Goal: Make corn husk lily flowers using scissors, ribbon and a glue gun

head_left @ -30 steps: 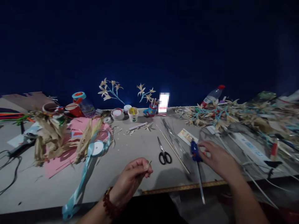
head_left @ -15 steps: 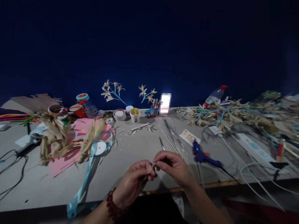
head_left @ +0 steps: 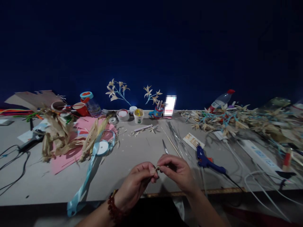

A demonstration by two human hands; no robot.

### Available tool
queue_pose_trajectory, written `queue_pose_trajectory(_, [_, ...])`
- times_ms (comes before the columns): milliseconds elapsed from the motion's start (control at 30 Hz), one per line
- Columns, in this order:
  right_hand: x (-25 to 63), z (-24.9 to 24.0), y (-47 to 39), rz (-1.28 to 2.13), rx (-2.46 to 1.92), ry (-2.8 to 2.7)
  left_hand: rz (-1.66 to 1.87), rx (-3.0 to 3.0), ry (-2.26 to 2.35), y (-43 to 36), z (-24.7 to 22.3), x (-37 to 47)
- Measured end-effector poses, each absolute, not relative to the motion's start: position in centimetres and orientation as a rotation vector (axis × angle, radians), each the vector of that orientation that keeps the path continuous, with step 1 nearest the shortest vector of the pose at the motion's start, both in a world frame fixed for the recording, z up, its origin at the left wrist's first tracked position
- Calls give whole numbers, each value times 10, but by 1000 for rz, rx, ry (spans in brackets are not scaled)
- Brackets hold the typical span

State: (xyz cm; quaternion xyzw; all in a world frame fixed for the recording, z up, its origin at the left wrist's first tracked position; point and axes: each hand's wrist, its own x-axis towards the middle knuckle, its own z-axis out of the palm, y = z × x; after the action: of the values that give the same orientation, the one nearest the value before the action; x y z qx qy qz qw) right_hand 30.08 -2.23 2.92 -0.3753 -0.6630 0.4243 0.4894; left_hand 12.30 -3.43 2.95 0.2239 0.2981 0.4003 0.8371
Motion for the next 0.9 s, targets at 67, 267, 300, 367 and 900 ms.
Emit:
queue_pose_trajectory(67, [301,28,-22,1032,-916,-1603,851,485,629,-34,29,123])
queue_pose_trajectory(267, [300,28,-22,1089,-957,-1612,880,558,673,-35,27,123])
queue_pose_trajectory(300, [300,28,-21,1099,-960,-1619,882,574,681,-35,27,123])
queue_pose_trajectory(367, [299,28,-21,1125,-959,-1624,886,609,698,-35,28,122])
queue_pose_trajectory(900, [299,16,-22,1424,-781,-1480,900,661,710,-35,29,121])
